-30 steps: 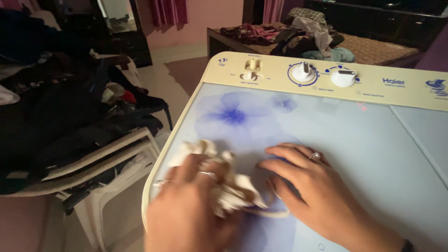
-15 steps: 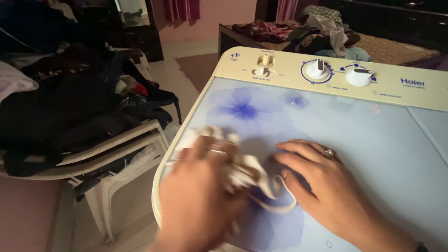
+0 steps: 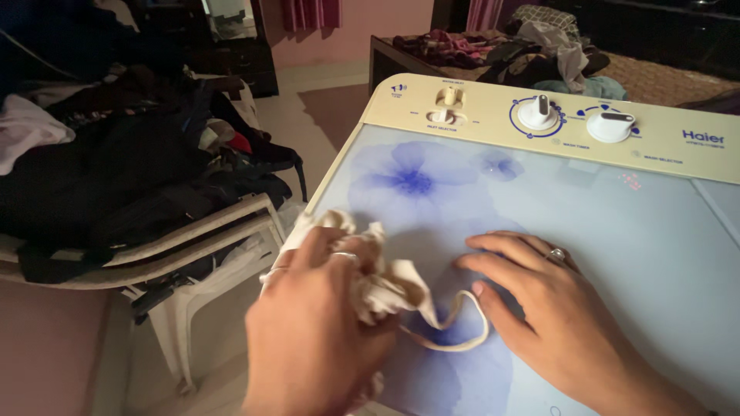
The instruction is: The person cleans a washing machine by wiping its top lids and control panel with a cloth by hand.
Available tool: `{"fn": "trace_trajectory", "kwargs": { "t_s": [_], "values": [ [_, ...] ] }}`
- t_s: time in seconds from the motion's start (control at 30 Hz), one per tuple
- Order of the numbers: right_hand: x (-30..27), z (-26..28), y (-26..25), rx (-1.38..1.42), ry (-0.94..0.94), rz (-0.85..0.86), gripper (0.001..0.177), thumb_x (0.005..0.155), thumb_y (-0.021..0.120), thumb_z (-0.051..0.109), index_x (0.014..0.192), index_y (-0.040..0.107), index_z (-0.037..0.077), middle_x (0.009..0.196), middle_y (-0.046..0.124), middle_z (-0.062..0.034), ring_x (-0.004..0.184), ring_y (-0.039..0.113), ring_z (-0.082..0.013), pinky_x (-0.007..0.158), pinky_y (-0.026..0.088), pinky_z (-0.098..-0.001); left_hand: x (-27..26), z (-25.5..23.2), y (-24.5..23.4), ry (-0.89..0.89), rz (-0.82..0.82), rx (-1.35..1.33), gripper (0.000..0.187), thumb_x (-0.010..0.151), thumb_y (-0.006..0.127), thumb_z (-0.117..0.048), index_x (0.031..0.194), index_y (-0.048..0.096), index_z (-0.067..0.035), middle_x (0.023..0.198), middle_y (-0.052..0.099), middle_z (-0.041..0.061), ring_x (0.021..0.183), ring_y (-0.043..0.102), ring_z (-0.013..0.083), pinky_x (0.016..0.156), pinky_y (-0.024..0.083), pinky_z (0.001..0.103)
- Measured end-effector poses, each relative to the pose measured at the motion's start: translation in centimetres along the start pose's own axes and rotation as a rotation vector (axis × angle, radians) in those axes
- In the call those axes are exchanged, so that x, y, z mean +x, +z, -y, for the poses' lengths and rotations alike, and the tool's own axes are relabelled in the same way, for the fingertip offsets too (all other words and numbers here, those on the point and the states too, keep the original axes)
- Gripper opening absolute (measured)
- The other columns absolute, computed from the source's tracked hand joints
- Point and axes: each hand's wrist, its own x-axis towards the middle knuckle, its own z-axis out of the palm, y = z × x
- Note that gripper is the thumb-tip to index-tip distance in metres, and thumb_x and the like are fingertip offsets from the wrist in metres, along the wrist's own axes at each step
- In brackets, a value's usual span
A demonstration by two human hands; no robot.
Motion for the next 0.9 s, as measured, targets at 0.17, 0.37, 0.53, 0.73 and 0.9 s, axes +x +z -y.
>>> {"fn": "trace_trajectory", "kwargs": {
  "t_s": [0.17,0.37,0.53,0.73,0.9],
  "values": [
    [0.2,-0.3,0.0,-0.006,-0.005,0.004,0.032,0.077,0.066,0.009,0.108,0.073,0.004,0.123,0.069,-0.0079,0.116,0.062,-0.0299,0.096,0.047,-0.043,-0.8,-0.6,0.6,0.032,-0.051,-0.156,0.071,0.052,0.09,-0.03,0.12,0.072,-0.017,0.12,0.069,0.009,0.099,0.072,0.0345,0.081,0.057,0.046],
    [-0.2,-1.2,0.1,-0.026,-0.099,-0.009,0.048,0.071,0.063,0.009,0.119,0.069,0.003,0.135,0.066,-0.0085,0.125,0.06,-0.0305,0.101,0.045,-0.0426,-1.6,-2.8,1.6,0.135,0.007,-0.177,0.074,0.044,0.091,-0.027,0.116,0.075,-0.021,0.127,0.064,0.013,0.101,0.07,0.0366,0.078,0.059,0.047],
    [-0.2,-0.5,0.3,0.007,0.007,0.018,0.032,0.083,0.068,0.009,0.115,0.072,0.007,0.127,0.068,-0.0059,0.118,0.062,-0.0282,0.097,0.047,-0.0426,-0.6,-0.3,0.2,-0.098,0.057,-0.037,0.063,0.047,0.093,-0.028,0.107,0.074,-0.019,0.116,0.066,0.006,0.099,0.068,0.0341,0.077,0.057,0.049],
    [-0.4,-1.4,0.1,-0.009,-0.073,0.006,0.042,0.072,0.062,0.006,0.114,0.069,0.003,0.134,0.067,-0.007,0.124,0.061,-0.03,0.101,0.048,-0.0418,-1.3,-3.4,1.5,0.082,0.028,-0.161,0.07,0.039,0.091,-0.026,0.107,0.074,-0.017,0.119,0.063,0.013,0.101,0.066,0.0389,0.076,0.056,0.051],
    [-0.3,-1.1,0.1,0.014,-0.048,0.018,0.043,0.076,0.064,0.008,0.117,0.07,0.004,0.133,0.066,-0.0086,0.124,0.06,-0.0312,0.101,0.045,-0.044,-0.8,-0.9,0.0,0.083,-0.006,-0.146,0.07,0.042,0.091,-0.023,0.11,0.074,-0.015,0.118,0.064,0.013,0.099,0.065,0.041,0.072,0.055,0.052]
  ]
}}
